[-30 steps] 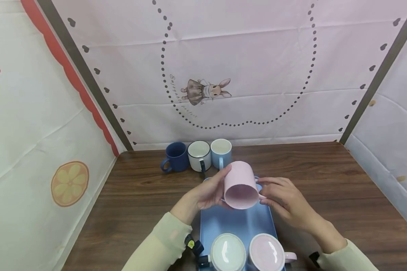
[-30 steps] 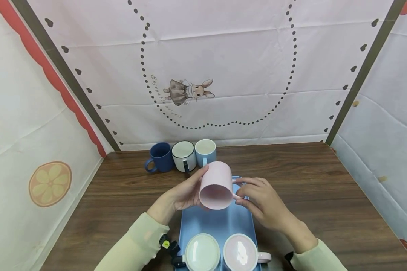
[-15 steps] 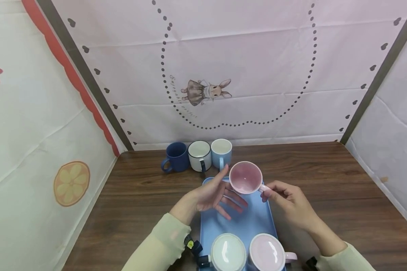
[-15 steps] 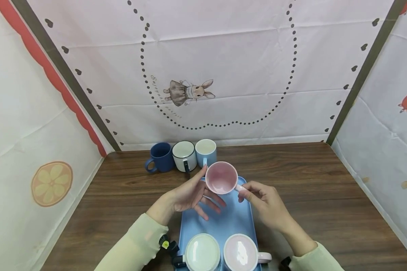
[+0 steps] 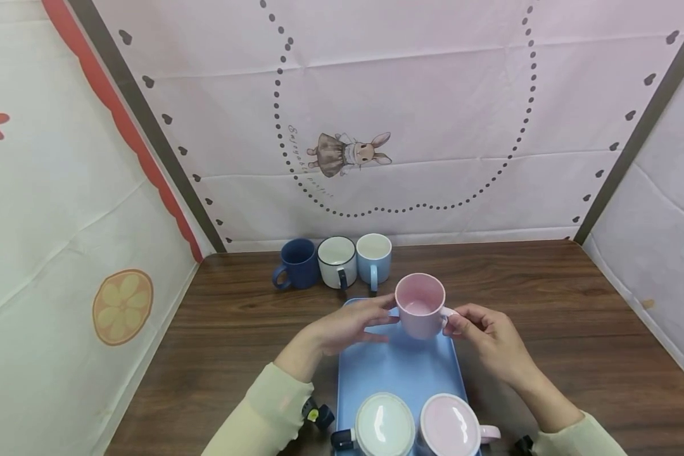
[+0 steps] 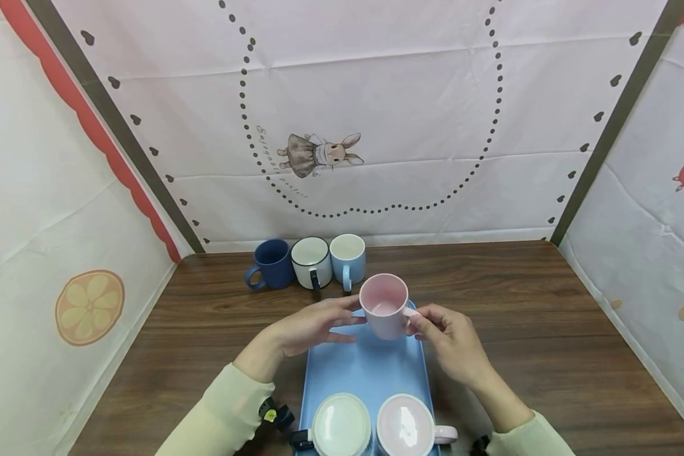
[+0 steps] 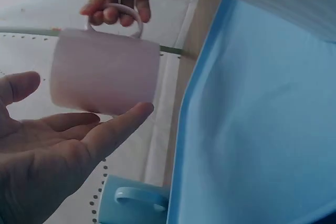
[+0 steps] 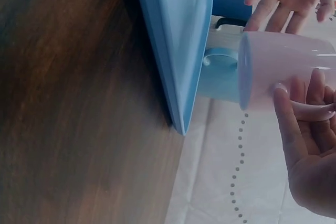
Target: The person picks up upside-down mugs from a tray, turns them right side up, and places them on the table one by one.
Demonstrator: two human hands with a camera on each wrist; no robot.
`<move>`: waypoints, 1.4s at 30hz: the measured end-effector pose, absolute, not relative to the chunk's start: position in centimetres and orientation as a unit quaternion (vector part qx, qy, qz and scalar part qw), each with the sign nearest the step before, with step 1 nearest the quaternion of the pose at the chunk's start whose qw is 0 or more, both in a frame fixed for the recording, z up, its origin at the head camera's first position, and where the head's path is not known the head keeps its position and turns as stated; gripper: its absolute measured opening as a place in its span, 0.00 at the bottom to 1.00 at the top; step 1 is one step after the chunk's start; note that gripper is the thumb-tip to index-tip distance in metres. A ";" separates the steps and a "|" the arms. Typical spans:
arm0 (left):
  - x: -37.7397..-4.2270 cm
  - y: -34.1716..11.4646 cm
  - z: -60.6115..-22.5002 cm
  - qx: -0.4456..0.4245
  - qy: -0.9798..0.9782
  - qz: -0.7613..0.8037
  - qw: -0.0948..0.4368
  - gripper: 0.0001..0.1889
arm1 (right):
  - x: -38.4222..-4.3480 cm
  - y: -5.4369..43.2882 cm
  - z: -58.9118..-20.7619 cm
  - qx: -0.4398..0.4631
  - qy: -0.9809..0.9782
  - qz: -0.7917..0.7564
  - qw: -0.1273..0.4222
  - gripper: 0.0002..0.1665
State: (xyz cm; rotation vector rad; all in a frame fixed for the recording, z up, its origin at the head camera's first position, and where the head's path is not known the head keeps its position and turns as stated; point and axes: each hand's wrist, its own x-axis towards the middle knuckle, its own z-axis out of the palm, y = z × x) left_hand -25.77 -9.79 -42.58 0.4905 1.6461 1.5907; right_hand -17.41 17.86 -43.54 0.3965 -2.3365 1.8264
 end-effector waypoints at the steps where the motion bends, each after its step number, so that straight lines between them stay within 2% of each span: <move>1: -25.6 -9.8 -42.5 0.198 0.653 0.619 0.389 0.32 | -17.5 17.9 -43.6 0.126 -0.779 0.610 0.075 0.12; 12: -24.6 -9.4 -41.7 0.233 0.696 0.564 0.378 0.35 | -18.2 17.9 -44.0 0.058 -0.785 0.612 0.072 0.14; 19: -24.6 -8.3 -41.7 0.281 0.731 0.519 0.342 0.43 | -19.0 17.8 -44.3 0.030 -0.776 0.628 0.060 0.17; 31: -26.4 -6.3 -41.7 0.256 0.763 0.503 0.316 0.49 | -21.9 17.8 -44.2 -0.002 -0.742 0.670 0.013 0.24; 42: -29.0 -4.4 -42.5 0.215 0.770 0.523 0.295 0.52 | -24.7 17.6 -44.4 -0.032 -0.730 0.682 -0.029 0.22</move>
